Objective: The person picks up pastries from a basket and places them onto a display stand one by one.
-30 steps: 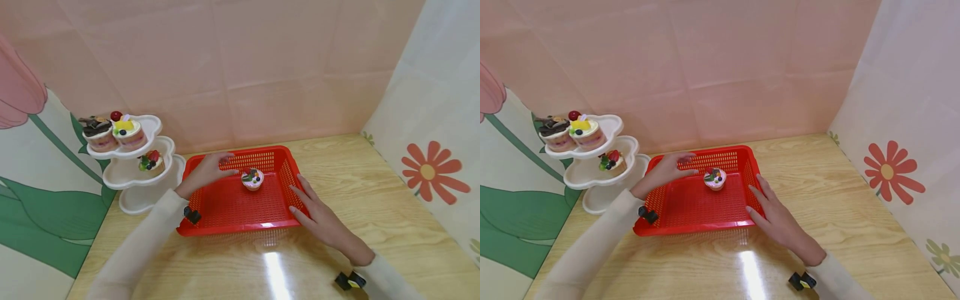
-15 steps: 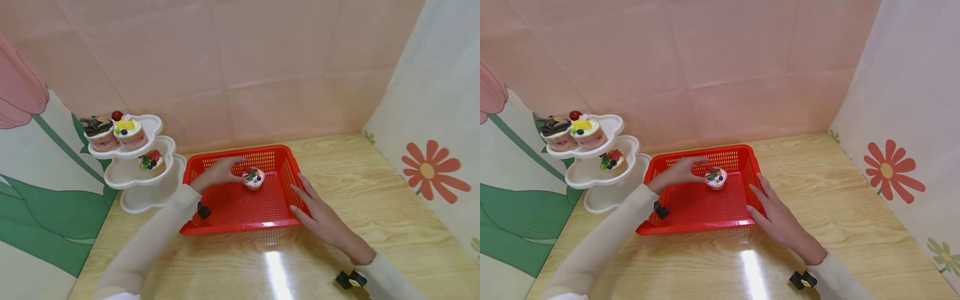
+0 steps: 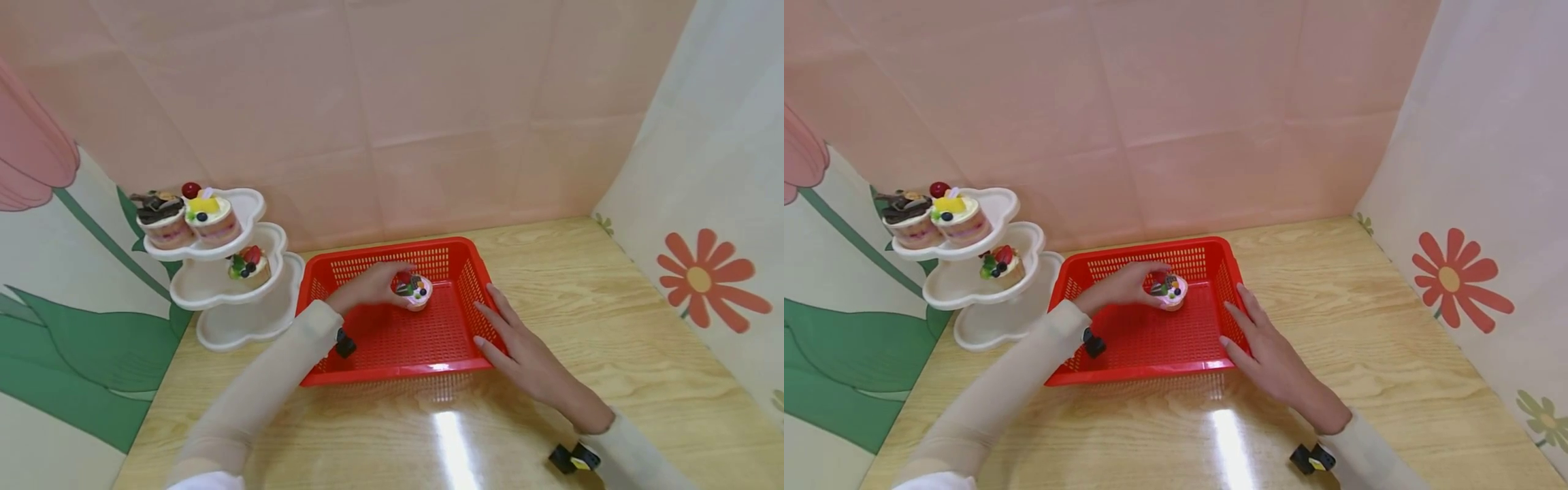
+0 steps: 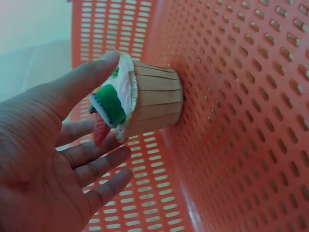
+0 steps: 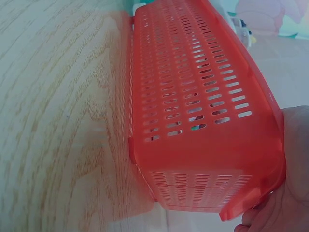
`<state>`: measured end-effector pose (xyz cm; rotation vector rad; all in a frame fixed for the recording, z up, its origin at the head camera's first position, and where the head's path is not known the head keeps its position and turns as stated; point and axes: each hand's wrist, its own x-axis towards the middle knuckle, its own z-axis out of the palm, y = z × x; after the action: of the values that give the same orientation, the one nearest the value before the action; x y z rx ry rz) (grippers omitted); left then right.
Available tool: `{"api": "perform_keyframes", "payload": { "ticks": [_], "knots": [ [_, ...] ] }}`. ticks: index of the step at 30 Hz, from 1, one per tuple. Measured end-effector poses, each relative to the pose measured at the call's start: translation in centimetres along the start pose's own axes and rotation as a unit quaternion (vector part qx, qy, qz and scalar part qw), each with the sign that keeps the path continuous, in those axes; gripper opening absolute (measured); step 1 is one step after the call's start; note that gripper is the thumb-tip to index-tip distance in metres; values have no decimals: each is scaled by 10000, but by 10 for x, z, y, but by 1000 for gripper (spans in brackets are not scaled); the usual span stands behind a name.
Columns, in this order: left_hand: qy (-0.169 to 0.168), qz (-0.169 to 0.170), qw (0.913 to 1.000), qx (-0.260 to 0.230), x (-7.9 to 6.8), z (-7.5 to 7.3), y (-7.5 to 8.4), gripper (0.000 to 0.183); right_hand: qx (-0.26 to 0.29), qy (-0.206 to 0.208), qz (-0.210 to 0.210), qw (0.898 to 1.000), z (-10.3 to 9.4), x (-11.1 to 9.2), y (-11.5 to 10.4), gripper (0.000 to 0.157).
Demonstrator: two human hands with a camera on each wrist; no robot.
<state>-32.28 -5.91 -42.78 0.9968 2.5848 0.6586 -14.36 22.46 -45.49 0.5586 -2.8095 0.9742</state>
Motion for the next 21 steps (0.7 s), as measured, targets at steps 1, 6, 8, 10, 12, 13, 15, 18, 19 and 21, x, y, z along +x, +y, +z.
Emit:
{"api": "perform_keyframes", "payload": {
  "ticks": [1, 6, 8, 10, 12, 13, 15, 18, 19, 21],
  "knots": [
    [-10, 5, 10000, 13, 0, 1, -1, 81, -2, 3, -11, 10000, 0, 0, 0, 64],
    [-52, -16, 10000, -9, 0, 4, -9, 80, -12, 0, -24, 10000, 1, 0, -1, 64],
    [-114, -63, 9999, 7, 2, 5, -11, 82, -22, -15, -12, 10000, 0, 1, -1, 64],
    [-173, -89, 9998, 8, 2, 7, -12, 85, -18, -31, -2, 10000, 0, 1, -1, 65],
    [-229, -89, 9997, 7, 3, 8, -13, 88, -12, -34, 15, 10000, 0, 1, -1, 65],
    [-256, -78, 9996, 10, 4, 9, -13, 90, -10, -33, 23, 10000, 0, 1, -1, 65],
    [-280, -57, 9996, -20, 5, 9, -12, 91, -8, -24, 33, 10000, 0, 1, -1, 65],
    [-298, -59, 9995, -88, 5, 10, -12, 90, -1, -14, 39, 10000, 0, 1, 0, 66],
    [-294, -63, 9995, -116, 5, 10, -12, 88, 2, -14, 36, 10000, 1, 1, 0, 66],
    [-273, -51, 9995, -173, 5, 11, -12, 85, 7, -11, 22, 10000, 1, 1, 0, 66]
  ]
}}
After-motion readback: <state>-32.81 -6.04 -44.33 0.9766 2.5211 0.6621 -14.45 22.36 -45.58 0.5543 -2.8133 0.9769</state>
